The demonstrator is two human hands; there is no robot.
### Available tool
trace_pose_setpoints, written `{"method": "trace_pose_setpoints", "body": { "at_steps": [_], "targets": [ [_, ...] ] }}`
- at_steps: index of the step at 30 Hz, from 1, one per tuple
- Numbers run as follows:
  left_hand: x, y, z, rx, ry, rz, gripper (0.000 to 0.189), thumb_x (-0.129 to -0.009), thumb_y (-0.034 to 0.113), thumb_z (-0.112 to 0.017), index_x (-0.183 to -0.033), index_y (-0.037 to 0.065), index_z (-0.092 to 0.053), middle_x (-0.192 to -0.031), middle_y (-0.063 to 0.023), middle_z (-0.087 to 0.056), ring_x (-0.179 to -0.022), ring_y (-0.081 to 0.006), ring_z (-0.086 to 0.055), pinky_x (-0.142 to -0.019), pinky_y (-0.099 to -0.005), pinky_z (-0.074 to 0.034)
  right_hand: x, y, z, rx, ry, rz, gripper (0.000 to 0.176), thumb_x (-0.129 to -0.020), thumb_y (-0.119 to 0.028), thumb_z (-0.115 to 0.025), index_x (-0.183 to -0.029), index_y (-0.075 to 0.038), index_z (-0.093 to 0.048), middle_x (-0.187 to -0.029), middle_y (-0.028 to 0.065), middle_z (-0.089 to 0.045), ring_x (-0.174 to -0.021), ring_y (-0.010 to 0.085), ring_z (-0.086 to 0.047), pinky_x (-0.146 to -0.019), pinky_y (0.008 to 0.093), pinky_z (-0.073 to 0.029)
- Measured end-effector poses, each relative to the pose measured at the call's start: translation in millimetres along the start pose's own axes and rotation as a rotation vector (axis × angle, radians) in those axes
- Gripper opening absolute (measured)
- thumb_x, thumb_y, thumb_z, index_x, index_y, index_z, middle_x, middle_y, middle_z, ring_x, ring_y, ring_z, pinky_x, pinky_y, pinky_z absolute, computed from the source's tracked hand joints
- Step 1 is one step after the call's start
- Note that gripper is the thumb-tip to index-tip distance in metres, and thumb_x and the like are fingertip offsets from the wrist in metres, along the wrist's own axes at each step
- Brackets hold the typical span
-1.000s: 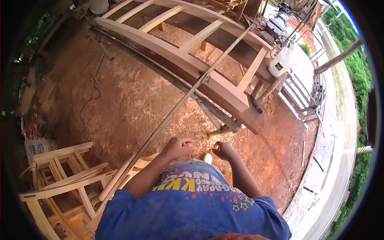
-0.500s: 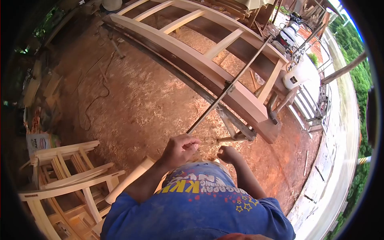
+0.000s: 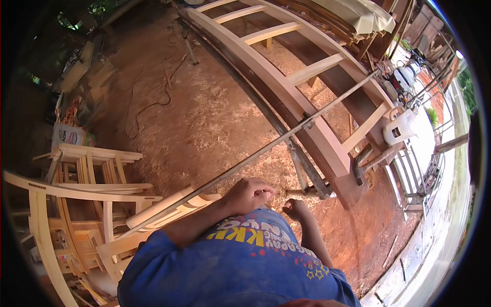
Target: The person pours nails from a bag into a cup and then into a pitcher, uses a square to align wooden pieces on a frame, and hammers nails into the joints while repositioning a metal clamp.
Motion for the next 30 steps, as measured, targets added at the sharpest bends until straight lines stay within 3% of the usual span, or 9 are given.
{"method": "trace_pose_setpoints", "body": {
  "at_steps": [5,6,10,14,17,19,20,27,30],
  "targets": [
    [-12.6,21.0,-38.1,-0.134,-0.014,-0.079,0.023,-0.097,0.009,-0.065,-0.115,0.007,-0.078,-0.096,-0.0146,-0.078,-0.087,-0.0271,-0.075,-0.081,-0.0420,-0.059,15.4,58.8,8.0,-0.052,0.010,-0.037,0.035,-0.087,-0.035,-0.078,-0.103,-0.004,-0.075,-0.092,0.0175,-0.078,-0.087,0.0319,-0.076,-0.081,0.0433,-0.059],
    [-15.3,31.3,-43.8,-0.103,-0.057,-0.001,0.023,-0.098,0.010,-0.064,-0.118,0.006,-0.076,-0.102,-0.0177,-0.078,-0.094,-0.0324,-0.076,-0.085,-0.0428,-0.060,15.2,72.3,8.4,-0.034,0.021,-0.029,0.035,-0.087,-0.034,-0.077,-0.104,-0.004,-0.075,-0.092,0.0176,-0.078,-0.088,0.0320,-0.076,-0.081,0.0434,-0.059],
    [-13.2,32.0,-67.0,-0.042,0.068,-0.052,0.033,-0.099,0.010,-0.062,-0.131,0.010,-0.071,-0.099,-0.0169,-0.078,-0.085,-0.0317,-0.077,-0.078,-0.0424,-0.061,21.9,107.1,15.7,0.026,0.010,-0.014,0.034,-0.088,-0.033,-0.077,-0.104,-0.004,-0.075,-0.093,0.0177,-0.078,-0.090,0.0330,-0.076,-0.082,0.0443,-0.059],
    [-6.8,25.0,-77.0,-0.078,0.055,0.051,0.037,-0.097,0.010,-0.063,-0.133,0.014,-0.070,-0.096,-0.0170,-0.077,-0.084,-0.0303,-0.077,-0.078,-0.0421,-0.061,21.9,108.3,29.7,0.015,0.003,-0.030,0.034,-0.088,-0.032,-0.076,-0.105,-0.003,-0.075,-0.095,0.0185,-0.078,-0.093,0.0327,-0.076,-0.084,0.0443,-0.059],
    [-2.6,23.7,-80.3,-0.092,-0.009,0.137,0.041,-0.098,0.008,-0.064,-0.138,0.015,-0.069,-0.109,-0.0161,-0.078,-0.089,-0.0265,-0.077,-0.082,-0.0384,-0.061,17.8,99.2,39.1,0.004,-0.012,-0.016,0.034,-0.089,-0.032,-0.075,-0.107,-0.003,-0.075,-0.099,0.0195,-0.078,-0.096,0.0334,-0.075,-0.087,0.0443,-0.059],
    [-2.7,28.3,-80.6,-0.075,0.001,0.120,0.043,-0.097,0.008,-0.065,-0.139,0.014,-0.068,-0.103,-0.0140,-0.077,-0.090,-0.0262,-0.076,-0.082,-0.0378,-0.060,12.8,91.3,38.3,0.009,-0.054,-0.012,0.037,-0.090,-0.035,-0.074,-0.113,-0.005,-0.074,-0.103,0.0208,-0.078,-0.100,0.0368,-0.075,-0.091,0.0472,-0.058],
    [-3.3,29.7,-80.9,-0.059,-0.009,0.125,0.043,-0.096,0.008,-0.065,-0.139,0.014,-0.067,-0.103,-0.0137,-0.077,-0.090,-0.0262,-0.076,-0.083,-0.0376,-0.059,14.1,85.5,40.3,-0.030,0.023,0.019,0.031,-0.089,-0.030,-0.075,-0.100,-0.001,-0.076,-0.095,0.0181,-0.077,-0.092,0.0317,-0.076,-0.083,0.0436,-0.058],
    [-8.2,19.7,-90.8,-0.137,-0.126,0.196,0.049,-0.094,0.007,-0.063,-0.143,0.012,-0.064,-0.111,-0.0133,-0.076,-0.096,-0.0245,-0.075,-0.088,-0.0371,-0.059,13.2,71.2,25.0,-0.037,0.036,0.037,0.033,-0.089,-0.033,-0.077,-0.104,-0.004,-0.076,-0.096,0.0170,-0.078,-0.093,0.0322,-0.076,-0.083,0.0440,-0.059],
    [-6.9,18.2,-96.1,-0.103,-0.236,0.253,0.047,-0.093,0.007,-0.064,-0.140,0.009,-0.065,-0.101,-0.0122,-0.076,-0.091,-0.0246,-0.075,-0.087,-0.0373,-0.058,16.2,88.8,2.3,-0.050,-0.009,0.002,0.033,-0.089,-0.033,-0.077,-0.104,-0.005,-0.076,-0.097,0.0169,-0.079,-0.094,0.0319,-0.076,-0.085,0.0437,-0.059]
  ]
}}
Point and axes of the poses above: each hand's wrist, its own x-axis away from the middle knuckle, its own z-axis out of the back of the hand, y = z × x, the point moved 6 cm from there along -x, towards the middle knuckle
